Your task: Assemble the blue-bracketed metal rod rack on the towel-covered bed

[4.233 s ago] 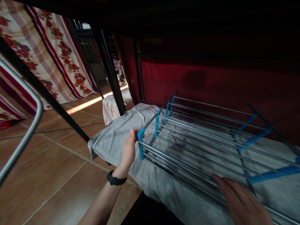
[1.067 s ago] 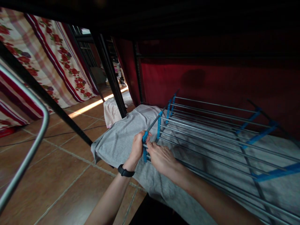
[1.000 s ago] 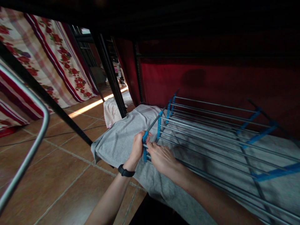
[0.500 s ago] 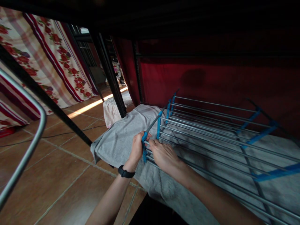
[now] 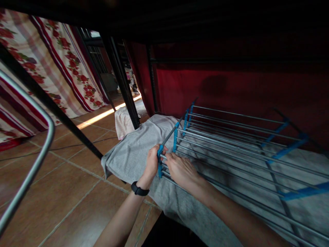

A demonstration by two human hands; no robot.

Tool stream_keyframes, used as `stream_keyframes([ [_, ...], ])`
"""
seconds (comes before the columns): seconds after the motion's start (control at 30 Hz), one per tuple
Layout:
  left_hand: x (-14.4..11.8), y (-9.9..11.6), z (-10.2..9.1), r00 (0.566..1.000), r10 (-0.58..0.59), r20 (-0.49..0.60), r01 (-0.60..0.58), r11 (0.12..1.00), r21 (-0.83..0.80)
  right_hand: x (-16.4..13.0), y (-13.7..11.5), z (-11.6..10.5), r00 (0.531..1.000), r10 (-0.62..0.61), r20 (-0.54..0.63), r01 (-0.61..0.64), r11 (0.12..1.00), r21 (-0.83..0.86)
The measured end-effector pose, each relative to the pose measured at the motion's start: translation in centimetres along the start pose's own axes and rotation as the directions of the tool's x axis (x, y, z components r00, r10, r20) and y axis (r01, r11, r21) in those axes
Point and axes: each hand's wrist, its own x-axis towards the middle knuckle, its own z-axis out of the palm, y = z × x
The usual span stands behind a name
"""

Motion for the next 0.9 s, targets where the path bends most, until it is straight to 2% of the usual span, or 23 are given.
stream_keyframes([
  [0.37, -0.49, 0.69, 0.46, 0.999, -0.033, 0.003, 0.033, 0.999, 0.029, -0.41, 0.11, -0.08, 1.000, 0.012, -0.005, -0.012, 1.000, 0.011],
  [0.77, -0.84, 0.94, 0.36, 1.000, 0.003, -0.009, -0.002, 0.994, 0.107, -0.69, 0.13, -0.39, 1.000, 0.001, -0.029, 0.000, 0.999, 0.052],
  [0.9, -0.89, 0.73, 0.38, 0.999, 0.020, -0.044, -0.015, 0.993, 0.115, -0.80, 0.22, -0.35, 0.999, -0.007, -0.044, 0.010, 0.997, 0.071],
])
